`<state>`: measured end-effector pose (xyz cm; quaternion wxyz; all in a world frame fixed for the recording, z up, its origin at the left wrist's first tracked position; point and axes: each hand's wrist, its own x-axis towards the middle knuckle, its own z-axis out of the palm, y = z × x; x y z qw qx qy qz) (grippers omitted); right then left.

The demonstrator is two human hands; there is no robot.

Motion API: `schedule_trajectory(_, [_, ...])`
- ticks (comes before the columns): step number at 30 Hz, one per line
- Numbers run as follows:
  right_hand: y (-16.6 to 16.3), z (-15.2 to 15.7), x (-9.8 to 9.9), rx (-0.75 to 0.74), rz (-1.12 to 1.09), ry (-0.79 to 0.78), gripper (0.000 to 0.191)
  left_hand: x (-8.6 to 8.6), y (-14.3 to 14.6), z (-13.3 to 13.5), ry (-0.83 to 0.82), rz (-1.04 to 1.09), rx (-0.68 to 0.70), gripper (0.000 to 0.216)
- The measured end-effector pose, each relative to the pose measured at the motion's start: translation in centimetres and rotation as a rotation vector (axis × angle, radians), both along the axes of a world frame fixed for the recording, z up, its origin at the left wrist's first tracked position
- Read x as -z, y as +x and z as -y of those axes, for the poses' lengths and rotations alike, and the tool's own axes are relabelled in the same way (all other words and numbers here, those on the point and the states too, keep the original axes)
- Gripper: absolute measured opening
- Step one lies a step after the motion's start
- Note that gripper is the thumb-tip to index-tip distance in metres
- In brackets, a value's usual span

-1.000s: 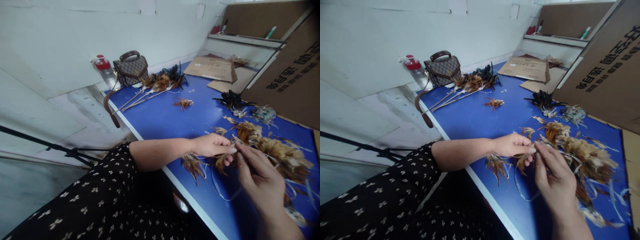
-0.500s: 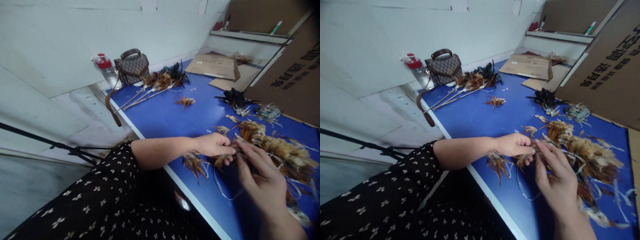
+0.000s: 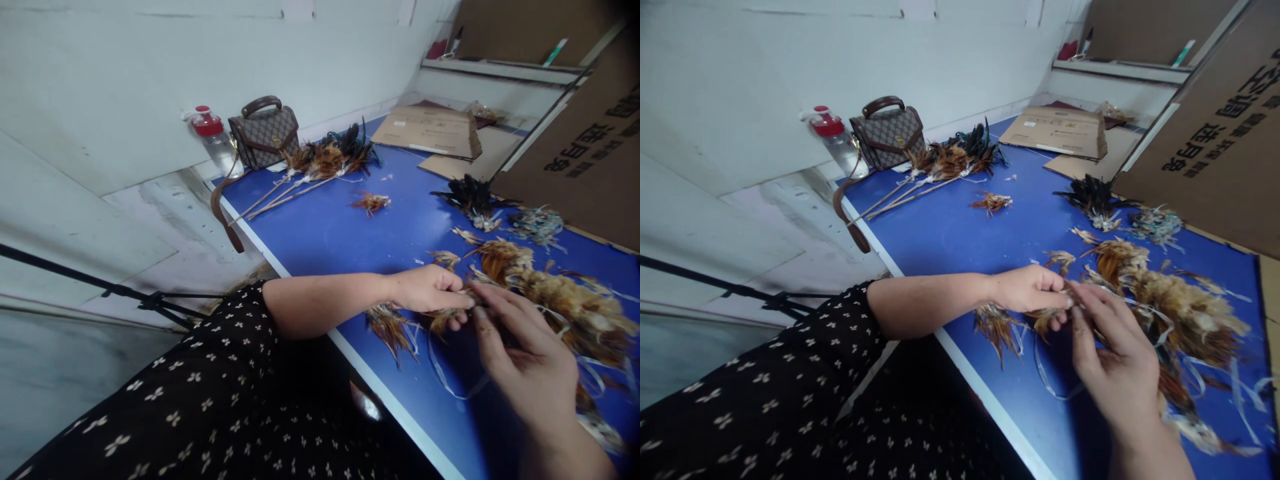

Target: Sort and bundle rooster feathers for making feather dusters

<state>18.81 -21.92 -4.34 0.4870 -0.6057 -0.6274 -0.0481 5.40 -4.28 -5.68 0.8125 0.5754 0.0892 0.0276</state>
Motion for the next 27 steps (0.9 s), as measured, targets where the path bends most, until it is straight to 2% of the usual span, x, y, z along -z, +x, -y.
schedule_trajectory(3, [0.0, 0.0, 0.1, 0.028, 0.004, 0.013, 0.051, -0.3, -0.2, 0.1, -0.009, 0.001, -0.007, 0.035])
schedule_trajectory(9, [-0.4, -0.3, 0.0, -0.038, -0.033, -0.018, 0.039, 0.0, 0.1, -0.2, -0.009, 0.001, -0.025, 0.031])
schedule_trajectory(15, [0.2, 0.5, 0.5, 0.059, -0.155, -0.107, 0.051, -1.8, -1.0, 0.3, -0.031, 0.014, -0.059, 0.043])
schedule_trajectory(17, [0.5, 0.6, 0.2, 0.054, -0.203, -0.131, 0.046, -2.0, -1.3, 0.5, -0.062, 0.008, -0.042, 0.05])
schedule_trajectory(20, [1.1, 0.7, -0.6, 0.004, -0.229, -0.169, 0.036, -1.7, -1.4, 0.4, -0.109, 0.009, 0.035, 0.055])
schedule_trajectory(23, [2.0, 0.7, -1.3, -0.064, -0.229, -0.25, 0.034, -1.2, -1.3, -0.1, -0.134, 0.009, 0.194, 0.048])
schedule_trajectory(27, [2.9, 0.8, -1.6, -0.108, -0.266, -0.288, 0.028, -1.8, -1.5, -0.3, -0.2, -0.015, 0.38, 0.043])
